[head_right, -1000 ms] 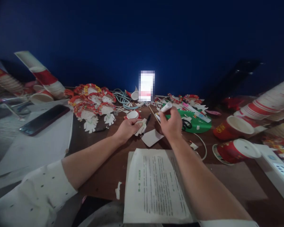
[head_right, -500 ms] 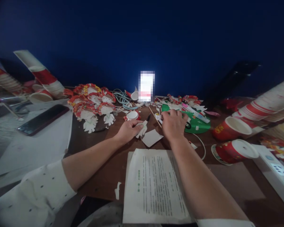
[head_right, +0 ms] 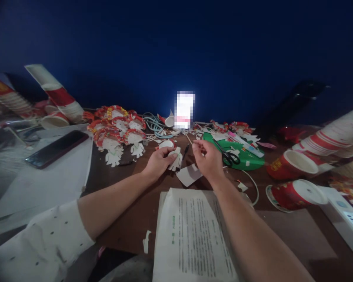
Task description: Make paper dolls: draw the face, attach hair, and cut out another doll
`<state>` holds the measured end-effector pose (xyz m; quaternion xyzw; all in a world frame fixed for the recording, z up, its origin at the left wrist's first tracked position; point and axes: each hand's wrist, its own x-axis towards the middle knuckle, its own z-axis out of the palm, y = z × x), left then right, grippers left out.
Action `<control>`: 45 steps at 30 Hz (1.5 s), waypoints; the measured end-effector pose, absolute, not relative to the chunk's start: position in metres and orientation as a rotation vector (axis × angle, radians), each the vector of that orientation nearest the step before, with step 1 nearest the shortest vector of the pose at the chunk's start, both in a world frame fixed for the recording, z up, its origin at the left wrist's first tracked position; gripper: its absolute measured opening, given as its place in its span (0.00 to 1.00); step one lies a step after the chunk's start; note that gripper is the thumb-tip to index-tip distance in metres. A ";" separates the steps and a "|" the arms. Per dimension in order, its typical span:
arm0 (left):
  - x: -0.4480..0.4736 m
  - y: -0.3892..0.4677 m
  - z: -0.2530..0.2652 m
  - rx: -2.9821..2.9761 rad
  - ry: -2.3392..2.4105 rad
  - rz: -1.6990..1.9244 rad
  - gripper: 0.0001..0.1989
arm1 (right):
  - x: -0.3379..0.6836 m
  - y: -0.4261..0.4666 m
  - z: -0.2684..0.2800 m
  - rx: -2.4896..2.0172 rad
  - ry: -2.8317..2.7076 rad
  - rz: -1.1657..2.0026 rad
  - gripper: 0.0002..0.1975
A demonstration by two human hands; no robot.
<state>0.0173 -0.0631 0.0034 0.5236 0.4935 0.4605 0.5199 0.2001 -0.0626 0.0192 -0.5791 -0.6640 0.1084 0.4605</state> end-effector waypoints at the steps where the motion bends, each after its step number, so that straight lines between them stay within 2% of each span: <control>1: 0.017 -0.063 0.003 1.261 1.177 1.121 0.13 | 0.196 -0.065 0.022 -1.420 -1.622 0.413 0.17; 8: 0.021 -0.067 0.006 1.409 1.046 1.242 0.12 | 0.176 -0.079 0.032 -1.354 -1.693 0.655 0.12; 11: 0.015 -0.064 0.013 1.464 0.996 1.285 0.15 | 0.177 -0.076 0.029 -1.337 -1.570 0.709 0.12; 13: 0.006 -0.055 0.016 1.505 1.106 1.362 0.16 | 0.180 -0.073 0.026 -1.349 -1.459 0.716 0.13; 16: -0.010 -0.036 0.014 1.703 1.491 1.427 0.12 | 0.183 -0.070 0.023 -1.392 -1.352 0.698 0.13; 22: -0.019 -0.023 0.001 1.978 1.912 0.936 0.21 | 0.179 -0.071 0.024 -1.341 -1.271 0.788 0.13; 26: -0.016 -0.027 0.002 1.936 1.983 0.838 0.18 | 0.174 -0.074 0.028 -1.340 -1.277 0.791 0.11; 32: -0.014 -0.027 0.010 1.883 1.762 1.073 0.08 | 0.166 -0.078 0.029 -1.331 -1.291 0.863 0.10; 37: -0.010 -0.039 0.012 1.845 1.465 1.267 0.08 | 0.156 -0.083 0.026 -1.331 -1.313 0.995 0.09; 45: -0.009 -0.049 0.017 2.386 1.340 1.474 0.08 | 0.148 -0.084 0.024 -1.373 -1.046 1.240 0.10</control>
